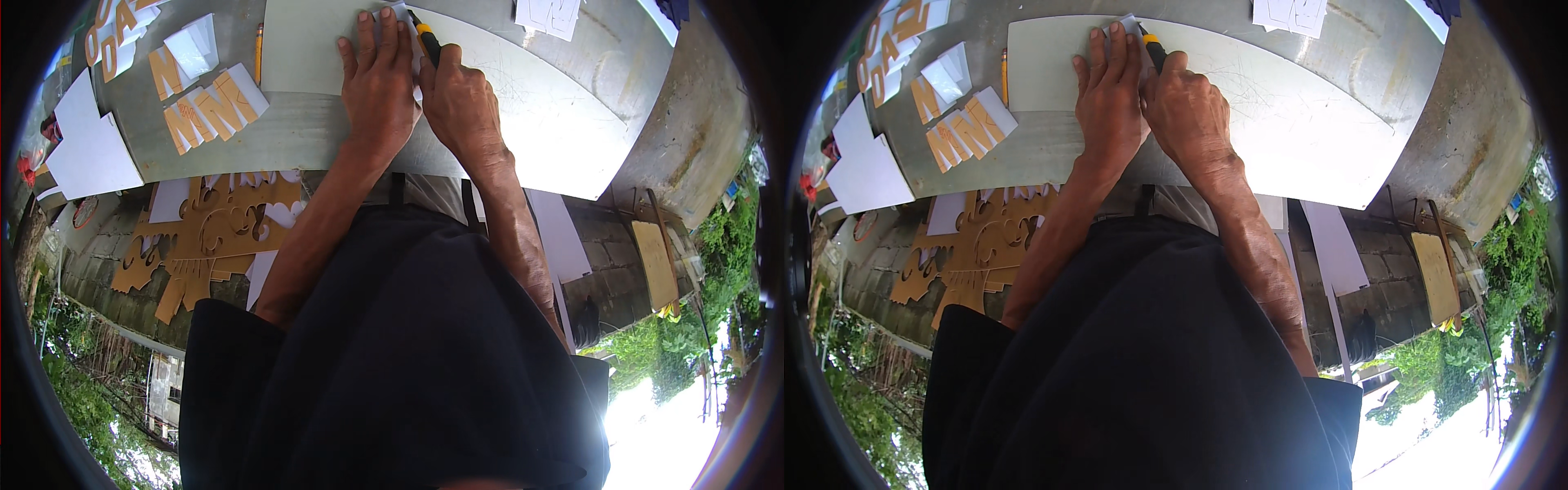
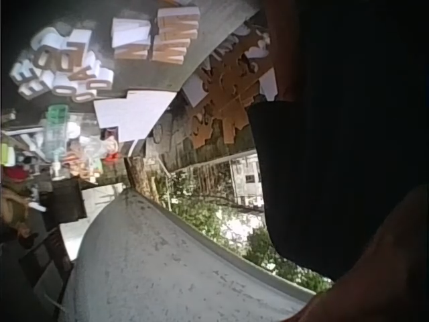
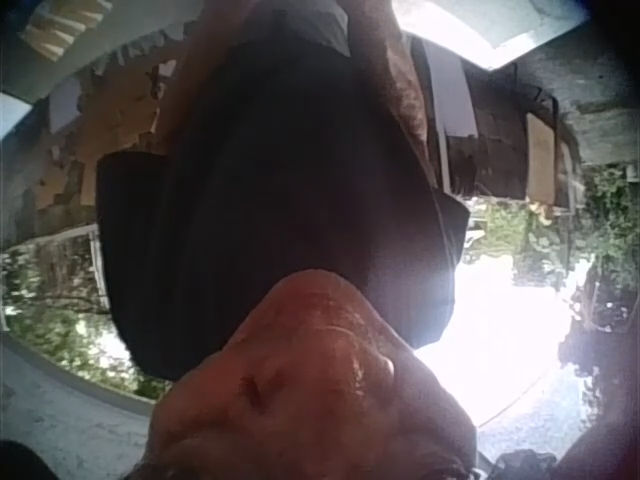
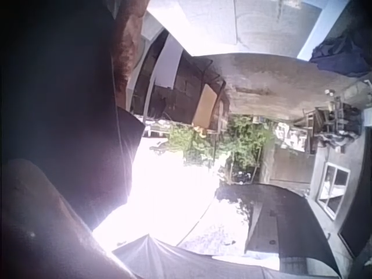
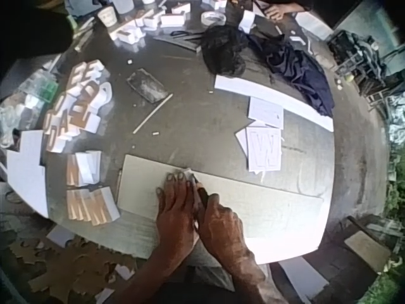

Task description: Cutting out letters from a foam board for sign making using a utility knife.

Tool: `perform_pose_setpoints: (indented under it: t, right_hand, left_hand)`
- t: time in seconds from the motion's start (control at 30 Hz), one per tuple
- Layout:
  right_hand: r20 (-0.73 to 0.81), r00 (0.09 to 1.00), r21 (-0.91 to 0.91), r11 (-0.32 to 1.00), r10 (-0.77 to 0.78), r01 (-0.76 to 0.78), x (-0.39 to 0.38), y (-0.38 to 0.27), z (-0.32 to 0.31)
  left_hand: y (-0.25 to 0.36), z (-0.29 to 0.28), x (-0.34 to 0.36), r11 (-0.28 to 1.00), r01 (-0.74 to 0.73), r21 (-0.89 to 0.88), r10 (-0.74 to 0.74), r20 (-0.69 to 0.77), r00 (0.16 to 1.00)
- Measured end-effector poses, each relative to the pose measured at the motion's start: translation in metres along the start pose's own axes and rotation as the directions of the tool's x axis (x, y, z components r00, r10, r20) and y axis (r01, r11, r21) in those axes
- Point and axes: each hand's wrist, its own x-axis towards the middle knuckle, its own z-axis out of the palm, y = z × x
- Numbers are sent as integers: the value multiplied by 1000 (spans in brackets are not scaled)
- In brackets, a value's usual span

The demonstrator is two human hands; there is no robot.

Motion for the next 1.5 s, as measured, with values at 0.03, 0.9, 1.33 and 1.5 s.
perform_pose_setpoints:
  t: [0.03,0.9,1.33,1.5]
  right_hand:
    - [0,1000,-19,1000,12,-12,0,-1,-2]
    - [51,989,-90,987,141,-136,-60,14,7]
    - [100,965,-46,970,242,-238,-82,22,7]
    - [74,969,53,969,237,-241,-86,27,-10]
  left_hand:
    - [1,0,1,1000,-10,0,10,-12,1000]
    - [2,2,4,999,3,-34,-2,31,1000]
    - [5,-5,3,1000,11,-7,-11,18,1000]
    - [0,-9,1,996,2,-86,0,18,1000]
